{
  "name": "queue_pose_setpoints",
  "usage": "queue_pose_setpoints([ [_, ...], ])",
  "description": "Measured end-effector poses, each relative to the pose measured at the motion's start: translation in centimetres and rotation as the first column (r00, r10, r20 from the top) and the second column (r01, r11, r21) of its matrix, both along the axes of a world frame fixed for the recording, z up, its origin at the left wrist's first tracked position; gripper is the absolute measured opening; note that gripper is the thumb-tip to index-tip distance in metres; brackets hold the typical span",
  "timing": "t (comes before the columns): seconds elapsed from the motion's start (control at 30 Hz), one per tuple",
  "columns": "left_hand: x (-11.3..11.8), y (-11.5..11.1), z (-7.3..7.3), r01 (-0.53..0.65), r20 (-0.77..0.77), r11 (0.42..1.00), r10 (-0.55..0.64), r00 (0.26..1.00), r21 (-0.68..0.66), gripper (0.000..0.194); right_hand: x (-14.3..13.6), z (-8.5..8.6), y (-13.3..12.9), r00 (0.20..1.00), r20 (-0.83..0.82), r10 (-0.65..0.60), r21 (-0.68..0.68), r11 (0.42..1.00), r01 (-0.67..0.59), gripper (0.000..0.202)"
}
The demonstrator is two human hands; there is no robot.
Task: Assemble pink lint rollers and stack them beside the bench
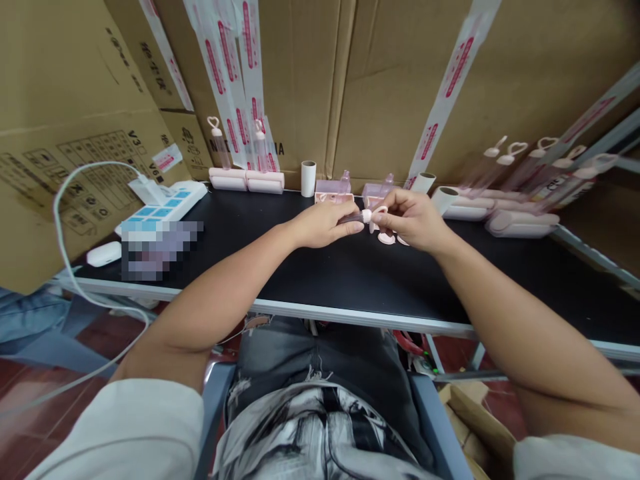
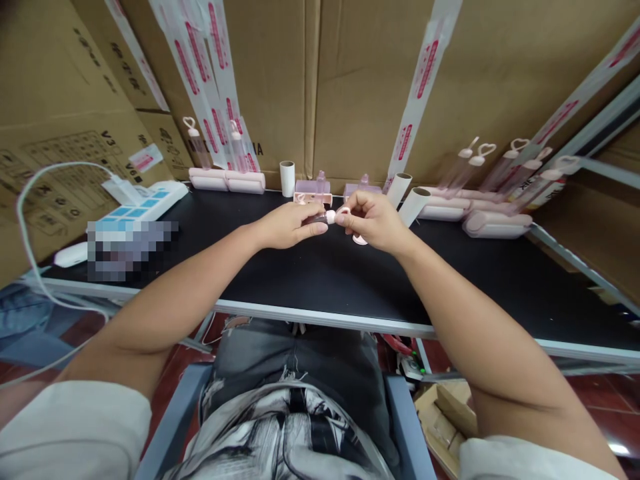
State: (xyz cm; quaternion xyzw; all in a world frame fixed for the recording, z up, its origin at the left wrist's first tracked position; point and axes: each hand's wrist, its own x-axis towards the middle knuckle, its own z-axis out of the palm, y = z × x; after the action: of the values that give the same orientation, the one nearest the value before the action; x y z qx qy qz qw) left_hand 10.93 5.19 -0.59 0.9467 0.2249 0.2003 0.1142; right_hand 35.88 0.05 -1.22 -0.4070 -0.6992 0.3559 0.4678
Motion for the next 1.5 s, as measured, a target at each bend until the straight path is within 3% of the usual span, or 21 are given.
queue_pose_setpoints([
  [0.23, 0.0, -0.8, 0.5, -0.075, -0.177, 0.993, 0.090, 0.980, 0.090, 0.043, 0.0, -0.2, -0.1, 0.967, 0.255, 0.025, 0.085, 0.995, -0.048, 0.050],
  [0.37, 0.0, -1.1, 0.7, -0.124, -0.236, 0.981, 0.157, 0.959, 0.151, 0.043, -0.7, -0.4, -0.3, 0.980, 0.198, 0.032, 0.087, 0.995, -0.050, 0.051],
  [0.53, 0.0, -1.5, 1.2, -0.132, -0.198, 0.978, 0.163, 0.967, 0.161, 0.040, -1.4, -0.7, -0.6, 0.994, 0.108, 0.018, 0.101, 0.994, -0.029, 0.052],
  [0.83, 0.2, -1.9, 1.4, -0.189, -0.214, 0.962, 0.231, 0.949, 0.199, 0.045, -2.4, -1.8, -1.0, 0.994, 0.032, -0.100, 0.110, 0.989, 0.096, 0.056],
  [0.97, 0.2, -1.4, 1.0, -0.158, -0.191, 0.974, 0.189, 0.963, 0.164, 0.041, -2.6, -1.8, -0.6, 0.999, 0.014, -0.040, 0.033, 0.999, 0.039, 0.062],
  [1.03, 0.0, -0.9, 0.8, -0.149, -0.093, 0.984, 0.158, 0.983, 0.096, 0.036, -2.6, -1.6, -0.3, 0.999, -0.033, -0.005, -0.010, 1.000, 0.004, 0.064],
  [1.1, -0.3, -0.3, 0.6, -0.134, 0.103, 0.991, 0.136, 0.985, -0.022, 0.038, -2.5, -1.2, 0.0, 0.994, -0.112, -0.002, -0.027, 1.000, -0.002, 0.063],
  [1.2, -0.9, 0.7, 0.6, -0.025, 0.419, 0.963, 0.141, 0.897, -0.270, 0.059, -2.2, -0.7, 0.3, 0.960, -0.274, -0.049, -0.048, 0.998, 0.037, 0.061],
  [1.3, -0.9, 0.9, 0.8, 0.147, 0.607, 0.896, 0.155, 0.780, -0.418, 0.067, -2.1, -0.5, 0.3, 0.919, -0.386, -0.074, -0.103, 0.994, 0.037, 0.063],
  [1.4, -0.5, 0.4, 0.9, 0.210, 0.676, 0.866, 0.180, 0.715, -0.453, 0.067, -2.3, -0.7, 0.3, 0.934, -0.353, -0.050, -0.157, 0.988, -0.006, 0.067],
  [1.5, -0.2, 0.4, 0.9, 0.150, 0.692, 0.882, 0.235, 0.683, -0.448, 0.064, -1.7, -0.7, 0.4, 0.985, -0.171, -0.019, -0.151, 0.988, -0.007, 0.069],
])
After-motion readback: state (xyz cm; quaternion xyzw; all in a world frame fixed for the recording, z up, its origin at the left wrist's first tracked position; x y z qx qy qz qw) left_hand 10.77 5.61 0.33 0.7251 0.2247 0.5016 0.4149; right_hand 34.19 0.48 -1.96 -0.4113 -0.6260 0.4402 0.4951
